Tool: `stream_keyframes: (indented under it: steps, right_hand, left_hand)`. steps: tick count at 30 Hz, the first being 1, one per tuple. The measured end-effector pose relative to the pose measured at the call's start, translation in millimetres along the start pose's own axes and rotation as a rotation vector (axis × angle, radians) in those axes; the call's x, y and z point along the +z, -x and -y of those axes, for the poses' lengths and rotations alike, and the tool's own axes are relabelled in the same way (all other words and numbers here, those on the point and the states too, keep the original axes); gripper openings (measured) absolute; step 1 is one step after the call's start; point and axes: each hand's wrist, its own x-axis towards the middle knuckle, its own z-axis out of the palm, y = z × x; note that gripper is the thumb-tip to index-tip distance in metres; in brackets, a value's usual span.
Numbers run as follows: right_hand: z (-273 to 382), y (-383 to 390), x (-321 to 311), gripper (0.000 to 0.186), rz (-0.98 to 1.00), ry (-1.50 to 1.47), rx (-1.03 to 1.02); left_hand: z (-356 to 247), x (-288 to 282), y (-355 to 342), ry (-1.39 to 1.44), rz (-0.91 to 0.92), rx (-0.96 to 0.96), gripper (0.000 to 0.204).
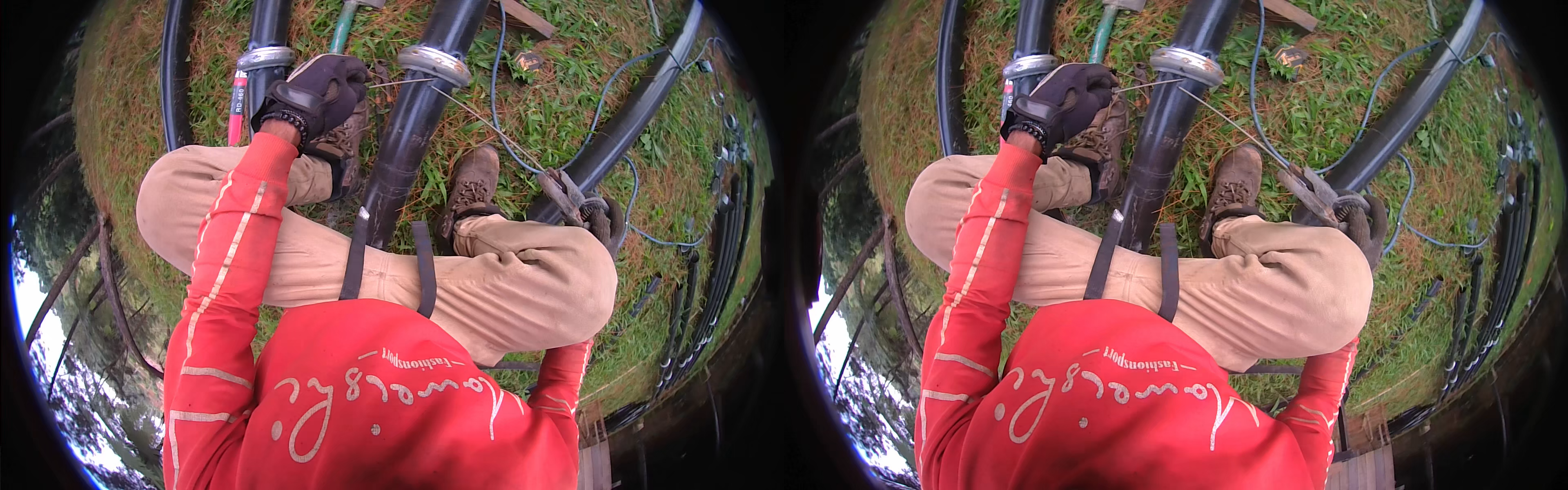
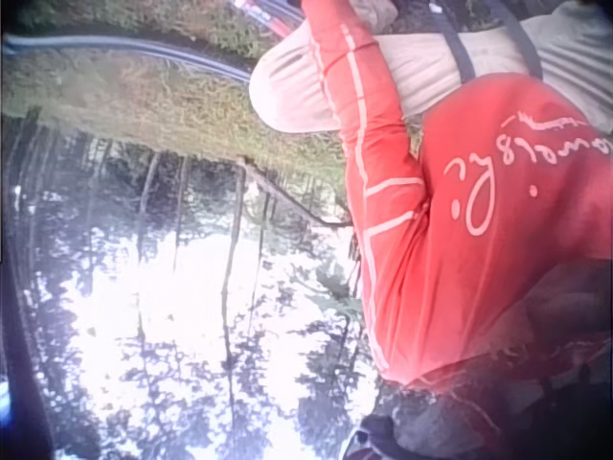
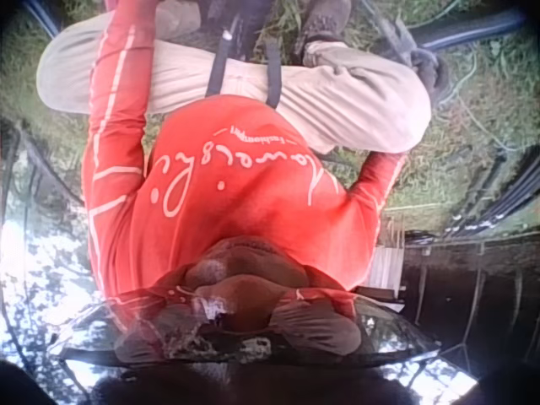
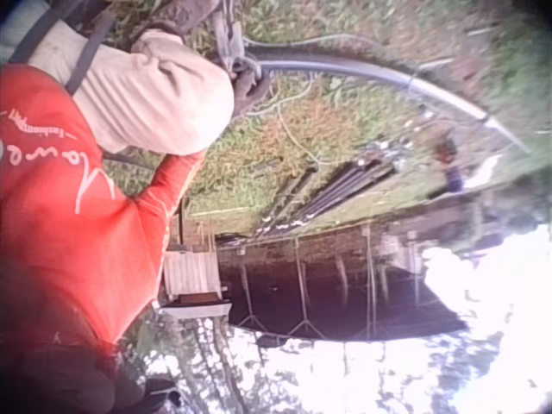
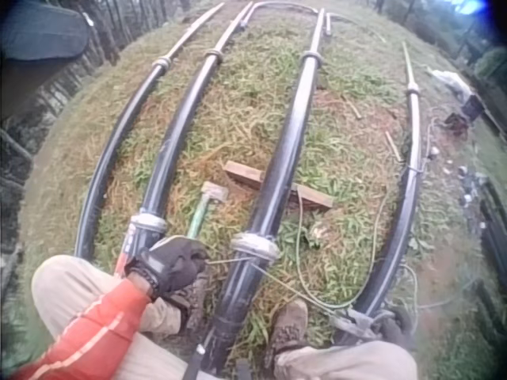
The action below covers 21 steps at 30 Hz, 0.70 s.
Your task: The person joins segments of black pipe by welding the metal joints together using a welding electrode and holder, moving the electrode around the circumference of the joint while holding the pipe steady by hand.
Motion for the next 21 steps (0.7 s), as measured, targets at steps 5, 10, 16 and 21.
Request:
stream_keyframes:
  steps: [5,10,16,21]
  right_hand:
    - [0.1,-3.3,-1.3,0.044,0.024,0.048,-0.033]
    - [5.4,-4.8,0.2,0.042,-0.006,0.051,-0.056]
    - [17.2,-10.8,2.1,0.042,0.013,0.012,0.022]
    - [-2.0,-4.6,18.2,0.043,-0.066,0.016,-0.086]
  left_hand:
    - [-0.7,0.5,-0.9,-0.038,-0.016,-0.005,0.032]
    - [8.3,7.8,-0.3,0.035,-0.159,0.069,0.024]
    - [8.3,-0.1,-0.9,-0.049,-0.074,0.012,0.029]
    - [-2.0,3.9,-7.6,-0.121,-0.104,0.070,0.022]
